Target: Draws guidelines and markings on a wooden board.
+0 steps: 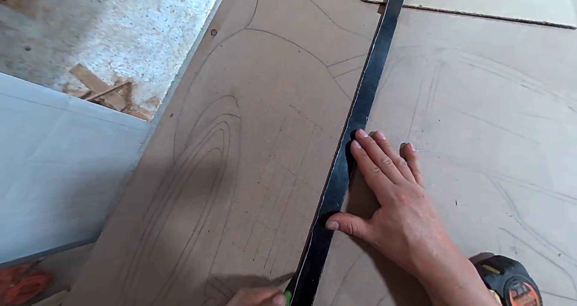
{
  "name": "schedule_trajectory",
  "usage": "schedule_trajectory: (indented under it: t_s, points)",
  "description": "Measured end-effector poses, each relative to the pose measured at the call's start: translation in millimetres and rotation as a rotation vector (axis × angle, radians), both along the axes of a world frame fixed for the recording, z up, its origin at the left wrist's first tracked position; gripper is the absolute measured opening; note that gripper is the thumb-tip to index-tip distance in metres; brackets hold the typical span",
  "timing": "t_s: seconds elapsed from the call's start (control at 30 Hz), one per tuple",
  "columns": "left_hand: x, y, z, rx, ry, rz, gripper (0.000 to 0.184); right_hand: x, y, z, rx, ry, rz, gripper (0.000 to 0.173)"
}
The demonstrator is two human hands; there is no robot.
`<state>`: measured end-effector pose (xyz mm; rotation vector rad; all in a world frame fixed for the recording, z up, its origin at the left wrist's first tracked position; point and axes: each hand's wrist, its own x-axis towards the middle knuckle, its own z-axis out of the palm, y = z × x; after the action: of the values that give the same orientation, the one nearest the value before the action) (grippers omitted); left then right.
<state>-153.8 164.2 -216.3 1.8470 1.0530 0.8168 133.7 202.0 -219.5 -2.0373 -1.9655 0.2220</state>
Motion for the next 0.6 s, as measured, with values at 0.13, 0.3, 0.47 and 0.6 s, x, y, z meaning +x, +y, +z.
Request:
schedule_trajectory:
  t_s: [0.13,0.3,0.47,0.6]
  points:
    - [47.2,39.3,9.4,0.101,0.063,0.06,0.014,-0.1,0.3,-0.5,0.0,-0.001,-0.005,0.113]
    - [111.0,102.6,2.0,0.204,0.047,0.164,0.012,0.4,-0.5,-1.6,0.007,-0.003,-0.003,0.111]
    - [114.9,116.1,23.1,0.15,0.076,0.187,0.014,1.0,-1.4,0.6,-0.001,0.002,0.001,0.111]
    - [18.7,47.1,42.1,0.058,0.038,0.173,0.016,3.3,-6.0,1.9,0.064,0.078,-0.054,0.079]
